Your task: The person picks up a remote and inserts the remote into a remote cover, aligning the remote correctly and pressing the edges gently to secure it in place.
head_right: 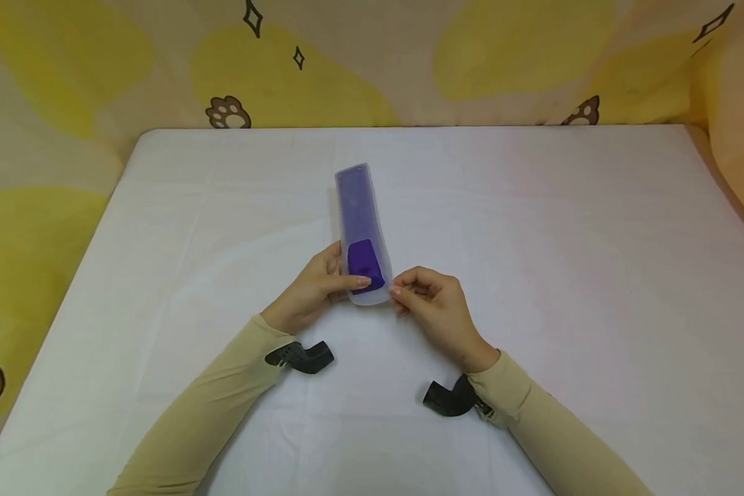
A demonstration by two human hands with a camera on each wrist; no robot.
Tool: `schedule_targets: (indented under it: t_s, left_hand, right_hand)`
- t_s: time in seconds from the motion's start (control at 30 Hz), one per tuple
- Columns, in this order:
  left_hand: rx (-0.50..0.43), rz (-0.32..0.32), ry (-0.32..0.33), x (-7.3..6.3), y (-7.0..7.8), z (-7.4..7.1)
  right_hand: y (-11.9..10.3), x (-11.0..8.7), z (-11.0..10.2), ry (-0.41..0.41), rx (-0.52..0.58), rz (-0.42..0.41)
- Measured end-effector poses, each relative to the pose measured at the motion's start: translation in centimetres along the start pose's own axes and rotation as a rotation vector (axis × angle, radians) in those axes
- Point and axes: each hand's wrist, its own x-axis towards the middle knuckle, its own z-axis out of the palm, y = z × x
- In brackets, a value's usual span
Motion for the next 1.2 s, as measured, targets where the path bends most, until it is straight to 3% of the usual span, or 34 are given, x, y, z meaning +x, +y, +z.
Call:
schedule_targets:
  t_s: [0.23,0.33,0.6,0.83,1.0,1.2]
  left_hand:
    - [-0.011,0.030,0.111,0.3,-0.2,0.7]
    - [0.009,0.031,0.129,0.4,-0.3,1.1]
    - [0.084,0.059,0.071,-0.1,-0.1,1.1]
    - [0.065,0.107,-0.019,-0.2,0.0,0.8]
    - [0.066,0.080,-0.027,-0.3,0.1,0.8]
    - [0.181,0.044,-0.024,-0.5,0.3,0.8]
  right_hand:
    - [0.0,0.0,-0.2,-0.020,-0.017,-0.005]
    - [-0.1,-0.2,-0.3,-0.015,-0.024,-0.005]
    - [0.0,-0.3,-0.1,-0.016,-0.012,0.056]
    - [-0.2,-0.2,0.0,0.053,0.036,0.137]
    - [-0.2,0.0,0.0,0.076,0.082,0.184]
    - [-0.1,0.2,0.0,0.080,0.111,0.227]
